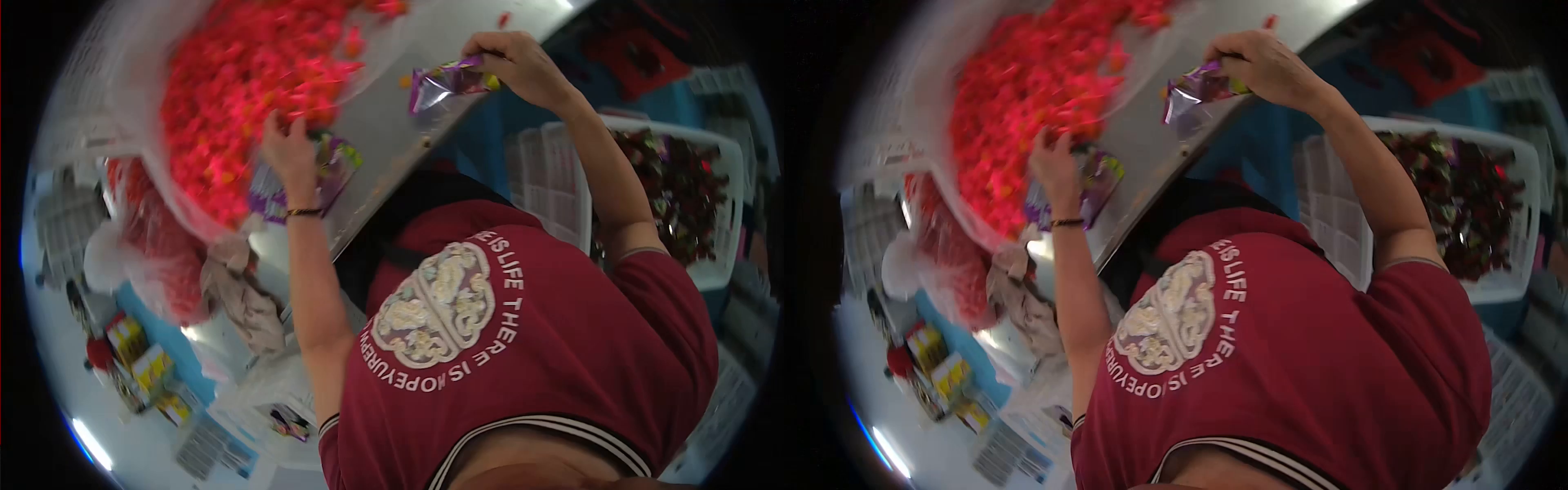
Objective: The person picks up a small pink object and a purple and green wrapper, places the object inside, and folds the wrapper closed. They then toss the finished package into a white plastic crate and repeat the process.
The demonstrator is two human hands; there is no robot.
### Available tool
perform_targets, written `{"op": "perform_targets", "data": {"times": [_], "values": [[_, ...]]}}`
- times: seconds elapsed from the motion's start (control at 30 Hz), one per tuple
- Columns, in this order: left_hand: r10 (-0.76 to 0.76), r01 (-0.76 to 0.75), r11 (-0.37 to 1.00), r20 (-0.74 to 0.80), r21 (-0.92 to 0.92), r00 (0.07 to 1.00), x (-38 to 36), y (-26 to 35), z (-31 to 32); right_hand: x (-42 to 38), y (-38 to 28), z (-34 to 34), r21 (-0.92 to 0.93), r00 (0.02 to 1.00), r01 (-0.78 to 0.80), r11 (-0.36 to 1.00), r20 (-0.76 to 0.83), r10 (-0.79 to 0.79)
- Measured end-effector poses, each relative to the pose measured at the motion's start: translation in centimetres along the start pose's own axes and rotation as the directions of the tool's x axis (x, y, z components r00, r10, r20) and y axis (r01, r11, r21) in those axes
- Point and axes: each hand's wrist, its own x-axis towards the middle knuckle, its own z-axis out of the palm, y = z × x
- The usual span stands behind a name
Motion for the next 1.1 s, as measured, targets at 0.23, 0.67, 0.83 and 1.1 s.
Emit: {"op": "perform_targets", "data": {"times": [0.23,0.67,0.83,1.1], "values": [[0.298,-0.263,0.94,-0.145,0.217,0.944,-2.3,2.6,-2.1,-24.0,11.1,-14.4,-0.518,0.757,-0.653,0.553,-0.42,0.501],[0.428,-0.479,0.813,0.218,0.33,0.877,-8.7,-0.5,-3.0,-42.5,15.2,-6.7,-0.32,-0.006,-0.893,-0.316,-0.693,0.72],[0.33,-0.402,0.828,0.239,0.391,0.913,-8.3,0.6,-3.2,-36.7,13.9,-9.3,-0.58,0.076,-0.786,-0.213,-0.433,0.898],[0.34,-0.365,0.811,0.139,0.457,0.93,-8.8,1.1,-2.4,-6.8,2.9,-0.9,-0.301,0.963,-0.266,0.916,-0.125,0.239]]}}
